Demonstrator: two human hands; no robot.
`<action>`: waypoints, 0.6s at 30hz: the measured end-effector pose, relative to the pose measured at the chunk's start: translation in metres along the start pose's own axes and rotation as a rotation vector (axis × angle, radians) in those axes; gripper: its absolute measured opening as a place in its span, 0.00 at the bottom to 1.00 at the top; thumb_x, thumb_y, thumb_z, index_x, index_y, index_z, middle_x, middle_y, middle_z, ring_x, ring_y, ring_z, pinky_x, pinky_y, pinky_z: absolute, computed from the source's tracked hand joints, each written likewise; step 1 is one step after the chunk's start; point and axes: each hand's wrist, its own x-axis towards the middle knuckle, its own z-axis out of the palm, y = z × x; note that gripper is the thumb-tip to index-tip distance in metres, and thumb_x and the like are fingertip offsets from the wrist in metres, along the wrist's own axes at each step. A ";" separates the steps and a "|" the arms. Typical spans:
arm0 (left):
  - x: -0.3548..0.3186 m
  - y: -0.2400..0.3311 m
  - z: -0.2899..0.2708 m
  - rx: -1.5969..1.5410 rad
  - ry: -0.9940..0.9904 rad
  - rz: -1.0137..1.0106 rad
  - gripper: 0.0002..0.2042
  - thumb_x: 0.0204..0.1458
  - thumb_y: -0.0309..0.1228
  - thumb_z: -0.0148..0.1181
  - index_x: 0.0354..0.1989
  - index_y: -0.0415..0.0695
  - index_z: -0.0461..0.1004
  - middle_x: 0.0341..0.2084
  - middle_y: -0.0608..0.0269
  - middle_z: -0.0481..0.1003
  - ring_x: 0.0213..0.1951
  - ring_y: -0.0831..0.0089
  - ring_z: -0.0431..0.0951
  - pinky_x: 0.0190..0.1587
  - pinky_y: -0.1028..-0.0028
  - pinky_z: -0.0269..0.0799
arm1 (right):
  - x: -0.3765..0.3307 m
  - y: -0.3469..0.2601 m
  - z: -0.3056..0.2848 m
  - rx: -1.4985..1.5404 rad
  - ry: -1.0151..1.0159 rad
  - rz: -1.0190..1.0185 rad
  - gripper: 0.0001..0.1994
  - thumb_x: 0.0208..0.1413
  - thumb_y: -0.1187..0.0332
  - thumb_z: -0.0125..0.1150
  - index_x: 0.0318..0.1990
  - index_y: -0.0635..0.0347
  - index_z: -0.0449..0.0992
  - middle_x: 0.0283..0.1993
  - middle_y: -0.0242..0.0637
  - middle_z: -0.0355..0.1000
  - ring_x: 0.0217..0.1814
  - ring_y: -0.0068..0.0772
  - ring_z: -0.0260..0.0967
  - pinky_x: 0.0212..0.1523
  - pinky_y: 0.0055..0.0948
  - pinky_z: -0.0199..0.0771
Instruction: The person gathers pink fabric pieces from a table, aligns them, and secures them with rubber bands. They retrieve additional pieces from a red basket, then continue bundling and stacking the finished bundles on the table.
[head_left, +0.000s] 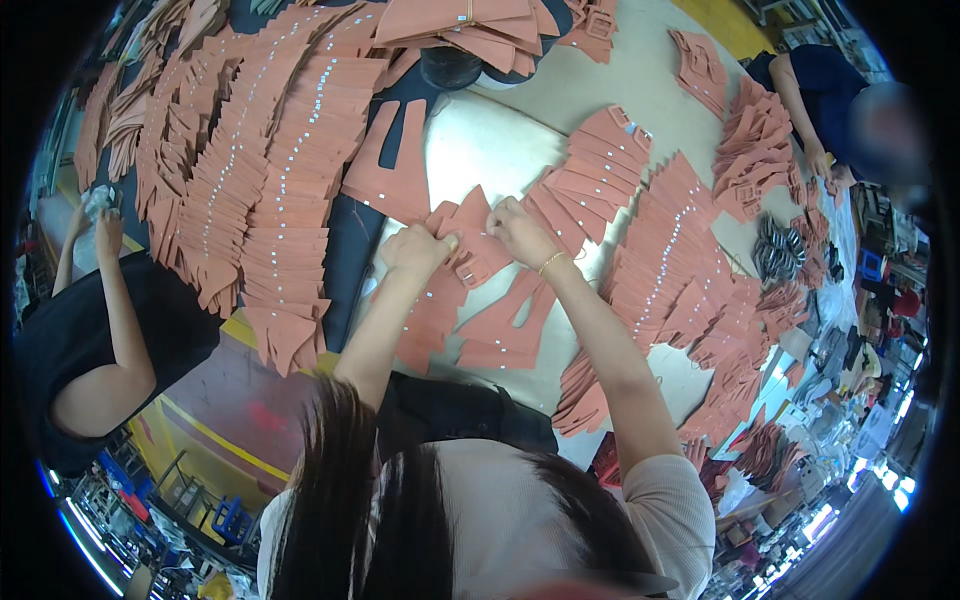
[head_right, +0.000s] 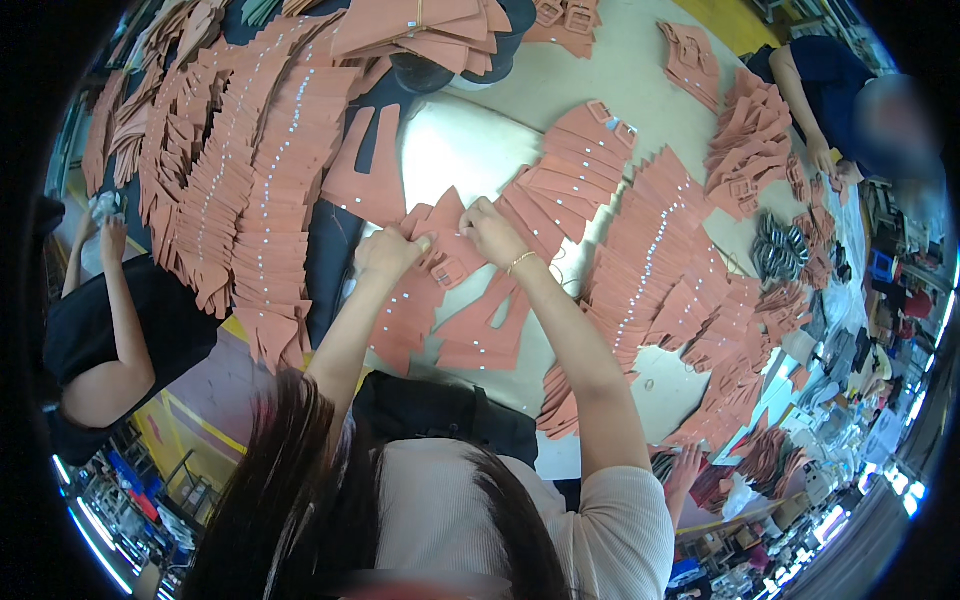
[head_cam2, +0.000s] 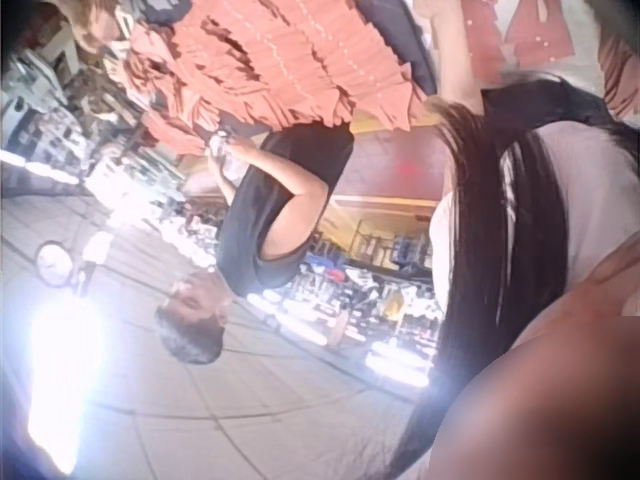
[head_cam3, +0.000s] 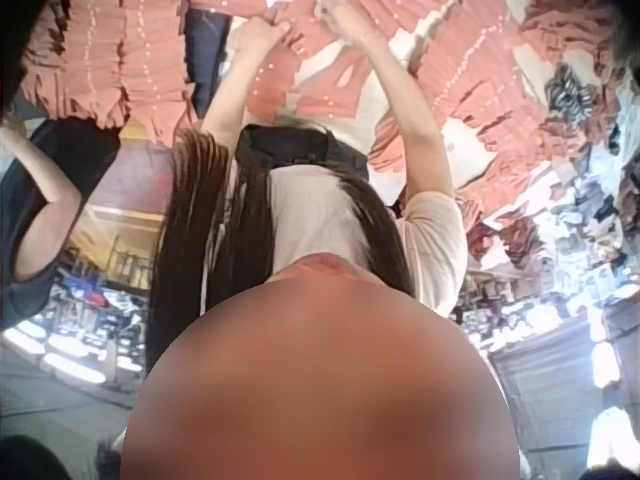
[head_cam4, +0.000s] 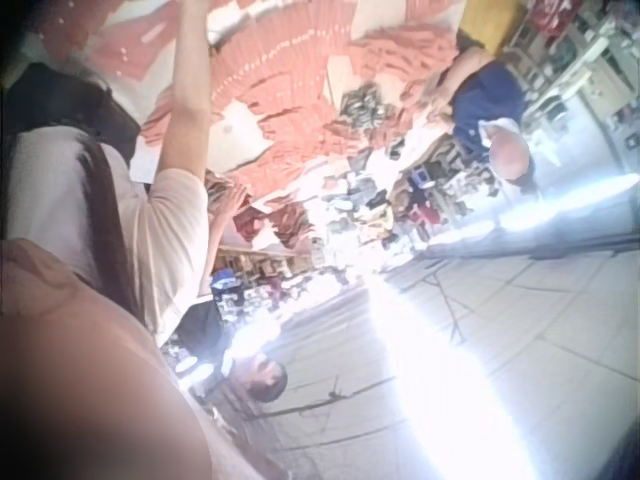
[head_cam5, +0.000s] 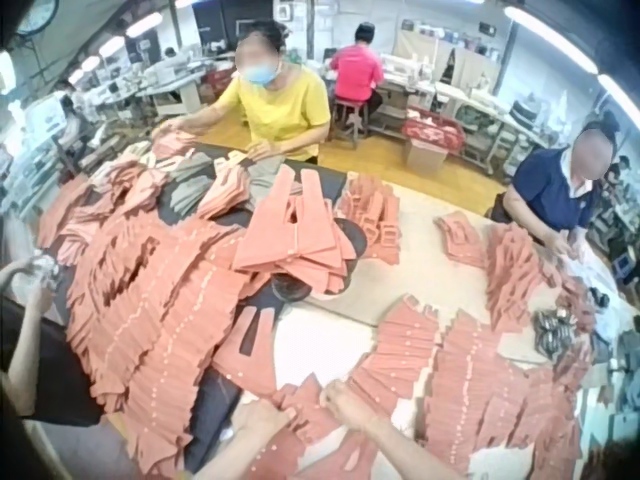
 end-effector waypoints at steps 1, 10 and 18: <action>0.000 0.000 0.000 -0.004 0.001 0.004 0.33 0.42 0.64 0.54 0.37 0.41 0.79 0.35 0.49 0.79 0.41 0.56 0.80 0.44 0.63 0.73 | -0.002 0.000 0.003 -0.012 0.039 -0.004 0.01 0.55 0.75 0.52 0.33 0.63 0.69 0.39 0.40 0.62 0.40 0.39 0.67 0.45 0.33 0.67; 0.005 0.000 0.003 0.006 0.002 -0.003 0.33 0.41 0.64 0.55 0.36 0.42 0.80 0.36 0.50 0.79 0.42 0.58 0.80 0.43 0.64 0.73 | 0.004 0.004 0.007 -0.174 0.202 0.012 0.03 0.52 0.75 0.55 0.35 0.61 0.71 0.40 0.39 0.64 0.39 0.42 0.70 0.42 0.39 0.71; 0.008 -0.001 0.006 0.019 -0.023 -0.011 0.34 0.41 0.64 0.54 0.38 0.42 0.79 0.37 0.54 0.79 0.42 0.59 0.80 0.43 0.65 0.73 | 0.003 0.001 0.011 -0.190 0.266 0.080 0.04 0.50 0.72 0.60 0.34 0.58 0.74 0.39 0.38 0.64 0.37 0.43 0.71 0.39 0.39 0.72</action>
